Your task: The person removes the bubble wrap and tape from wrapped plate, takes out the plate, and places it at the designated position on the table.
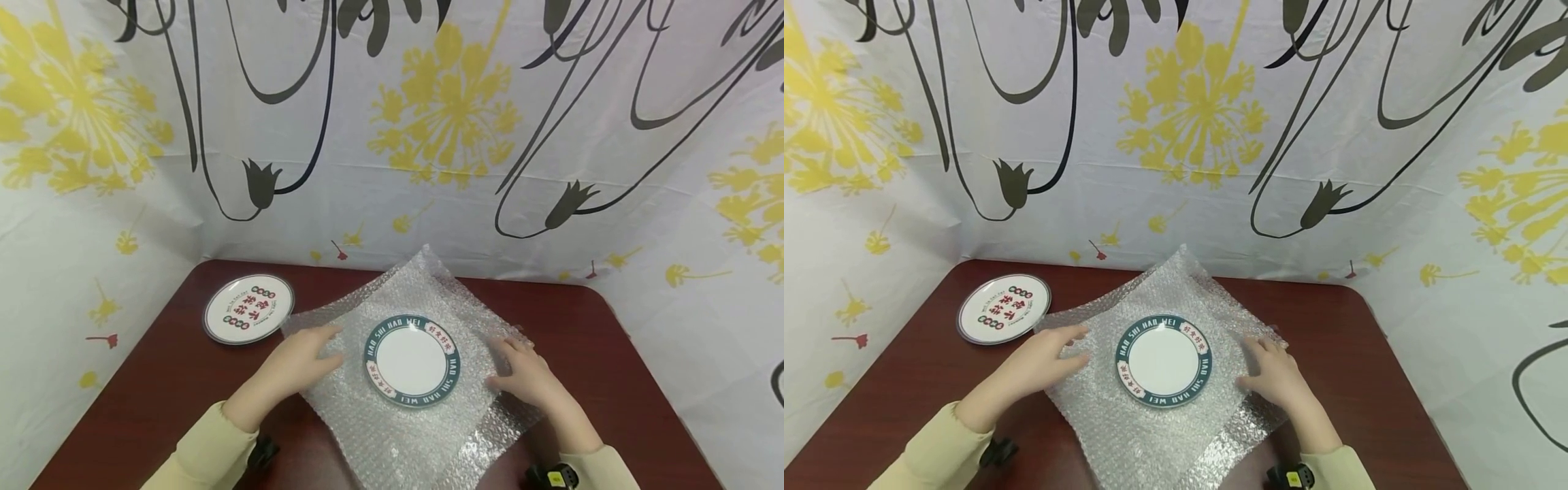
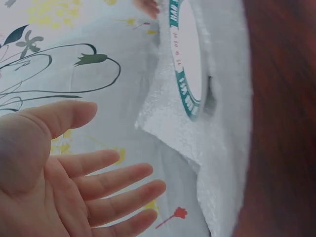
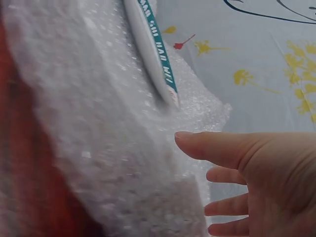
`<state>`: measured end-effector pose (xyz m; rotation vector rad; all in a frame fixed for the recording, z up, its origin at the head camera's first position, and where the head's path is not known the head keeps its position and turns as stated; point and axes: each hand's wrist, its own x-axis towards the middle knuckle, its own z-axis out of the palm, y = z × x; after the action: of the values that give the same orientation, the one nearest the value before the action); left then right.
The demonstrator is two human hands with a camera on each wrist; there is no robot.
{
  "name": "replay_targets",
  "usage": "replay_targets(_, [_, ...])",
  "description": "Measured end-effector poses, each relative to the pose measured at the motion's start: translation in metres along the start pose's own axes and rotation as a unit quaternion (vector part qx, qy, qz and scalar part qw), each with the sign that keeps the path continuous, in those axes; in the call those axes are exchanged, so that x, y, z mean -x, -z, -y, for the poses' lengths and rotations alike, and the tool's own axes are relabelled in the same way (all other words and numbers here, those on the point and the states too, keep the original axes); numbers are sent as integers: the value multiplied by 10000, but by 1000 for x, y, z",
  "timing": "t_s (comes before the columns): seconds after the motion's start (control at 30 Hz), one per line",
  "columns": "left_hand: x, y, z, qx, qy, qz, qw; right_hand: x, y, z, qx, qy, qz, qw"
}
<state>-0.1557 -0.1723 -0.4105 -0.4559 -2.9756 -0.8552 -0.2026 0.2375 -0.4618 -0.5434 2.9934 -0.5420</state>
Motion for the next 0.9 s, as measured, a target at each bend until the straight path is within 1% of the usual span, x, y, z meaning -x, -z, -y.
replay_targets(0.1, [-7,-1,-3,348,178,17,9992,3,-7,0,-33,36,-55,10000])
replay_targets(0.23, [-16,-2,-6,909,413,19,9950,5,-15,0,-18,-50,-83,10000])
replay_targets(0.43, [-31,-4,-11,1629,508,-106,9853,7,-23,0,-38,-235,-37,9997])
replay_targets(0.53, [-39,-8,-13,1753,559,-256,9826,8,-26,1,-83,-295,-37,9995])
replay_targets(0.63, [-45,-12,-13,1864,732,-389,9790,9,-27,1,-114,-337,-52,9994])
replay_targets(0.77, [-52,-18,-13,2141,920,-494,9712,10,-28,1,-118,-371,-48,9992])
replay_targets(0.9, [-59,-27,-8,2353,1015,-550,9650,12,-28,1,-122,-375,-34,9992])
